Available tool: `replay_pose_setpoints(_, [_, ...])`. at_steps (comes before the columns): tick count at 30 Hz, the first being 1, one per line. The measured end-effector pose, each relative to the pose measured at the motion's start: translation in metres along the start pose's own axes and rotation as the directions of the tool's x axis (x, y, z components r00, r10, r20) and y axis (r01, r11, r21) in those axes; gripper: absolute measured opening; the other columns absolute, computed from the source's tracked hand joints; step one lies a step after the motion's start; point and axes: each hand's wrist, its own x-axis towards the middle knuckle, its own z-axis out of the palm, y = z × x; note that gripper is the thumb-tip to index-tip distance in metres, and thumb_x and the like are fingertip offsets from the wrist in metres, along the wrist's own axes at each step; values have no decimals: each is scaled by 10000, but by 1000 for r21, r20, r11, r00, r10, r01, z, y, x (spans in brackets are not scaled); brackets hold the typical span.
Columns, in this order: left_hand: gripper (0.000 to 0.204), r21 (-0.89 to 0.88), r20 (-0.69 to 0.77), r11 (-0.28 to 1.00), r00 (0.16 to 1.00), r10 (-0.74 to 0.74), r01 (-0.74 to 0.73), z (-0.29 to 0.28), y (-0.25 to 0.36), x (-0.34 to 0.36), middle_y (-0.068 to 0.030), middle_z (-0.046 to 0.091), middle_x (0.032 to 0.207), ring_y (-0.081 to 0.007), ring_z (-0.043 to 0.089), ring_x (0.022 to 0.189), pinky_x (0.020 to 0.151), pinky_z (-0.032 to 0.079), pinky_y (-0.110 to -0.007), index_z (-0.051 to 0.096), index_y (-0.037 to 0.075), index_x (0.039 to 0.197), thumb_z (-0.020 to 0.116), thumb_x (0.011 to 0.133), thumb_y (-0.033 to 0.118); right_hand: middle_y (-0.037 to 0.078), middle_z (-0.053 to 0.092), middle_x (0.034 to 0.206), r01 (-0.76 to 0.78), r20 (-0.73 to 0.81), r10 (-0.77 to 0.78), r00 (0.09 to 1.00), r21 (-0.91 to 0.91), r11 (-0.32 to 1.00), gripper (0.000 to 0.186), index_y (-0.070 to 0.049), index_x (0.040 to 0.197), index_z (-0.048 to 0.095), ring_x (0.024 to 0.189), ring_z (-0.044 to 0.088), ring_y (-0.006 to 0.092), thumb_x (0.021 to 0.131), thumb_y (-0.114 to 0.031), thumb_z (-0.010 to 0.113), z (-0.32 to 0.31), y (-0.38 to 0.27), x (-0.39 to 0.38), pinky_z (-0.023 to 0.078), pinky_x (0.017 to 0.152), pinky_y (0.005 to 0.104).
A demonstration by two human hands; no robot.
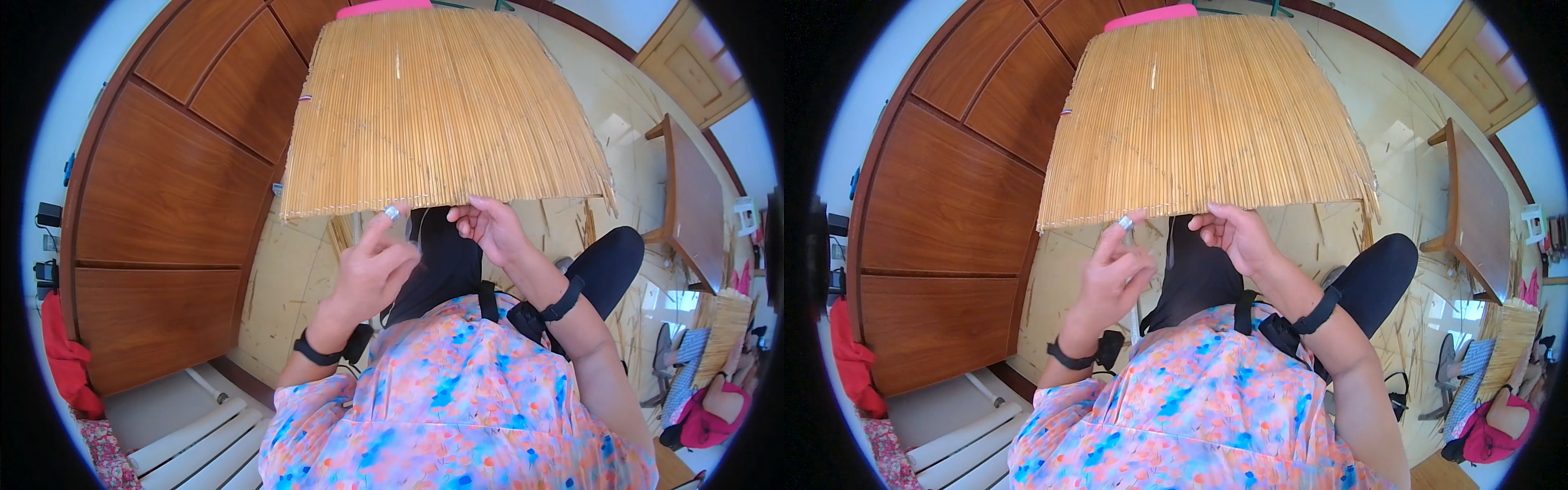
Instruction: The person binds bamboo strips together using a needle and thread while sitting on the floor.
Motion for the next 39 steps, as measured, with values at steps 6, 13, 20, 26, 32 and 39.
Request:
replay_pose_setpoints(6, [100, 128, -194, 961, 944, 268, -247, 21, -36, 31, -260, 465, 1371, -277, 648, 989, 832, 519, -341, 573, 2, 889, 608, 818, -60, 123, 691, 857, 110, 12, -109, 994, -69, 992, 261, 12, 1031, 631, 639, 614, 143, 934, -202, 516, 24, -21, -19, 512, 596, 272])
replay_pose_setpoints(13, [121, -129, -311, 974, 940, 140, -187, 16, -16, 43, -239, 615, 1190, -359, 627, 1047, 891, 492, -367, 567, 8, 916, 610, 819, -50, 39, 638, 762, 213, 24, -441, 897, -899, 383, 198, -39, 977, 667, 716, 612, 129, 801, -105, 729, 44, -56, -67, 494, 629, 273])
replay_pose_setpoints(20, [110, -69, -279, 978, 945, 173, -199, 2, 0, 62, -225, 643, 1131, -347, 639, 1018, 871, 499, -364, 567, -5, 904, 608, 816, -57, 30, 630, 1026, 70, 525, -677, 517, -813, -578, 531, -111, 1079, 670, 1085, 546, 272, 572, -156, 818, 52, -75, -27, 453, 890, 384])
replay_pose_setpoints(26, [100, -75, -269, 962, 934, 234, -263, -5, 13, 87, -186, 654, 1091, -221, 603, 867, 763, 488, -286, 548, -16, 909, 588, 834, -71, 46, 667, 1034, 105, 739, -570, 358, -639, -762, 383, -112, 1075, 674, 966, 630, 240, 698, -149, 728, 24, -86, 0, 519, 763, 344])
replay_pose_setpoints(32, [97, -130, -291, 933, 912, 289, -337, -7, 58, 118, -148, 659, 1085, -86, 511, 708, 652, 449, -205, 523, -22, 901, 571, 844, -84, 34, 706, 963, 85, 781, -598, 180, -618, -781, 240, -103, 984, 694, 862, 665, 196, 746, -133, 683, 35, -130, -32, 531, 749, 335])
replay_pose_setpoints(39, [128, -185, -208, 850, 865, 457, -494, 9, 88, 122, -178, 659, 1065, -131, 590, 758, 643, 471, -226, 542, -13, 893, 591, 813, -101, 21, 706, 918, -147, 739, -600, 306, -586, -797, 185, -102, 946, 698, 830, 673, 165, 763, -108, 668, 47, -139, -123, 509, 830, 359])
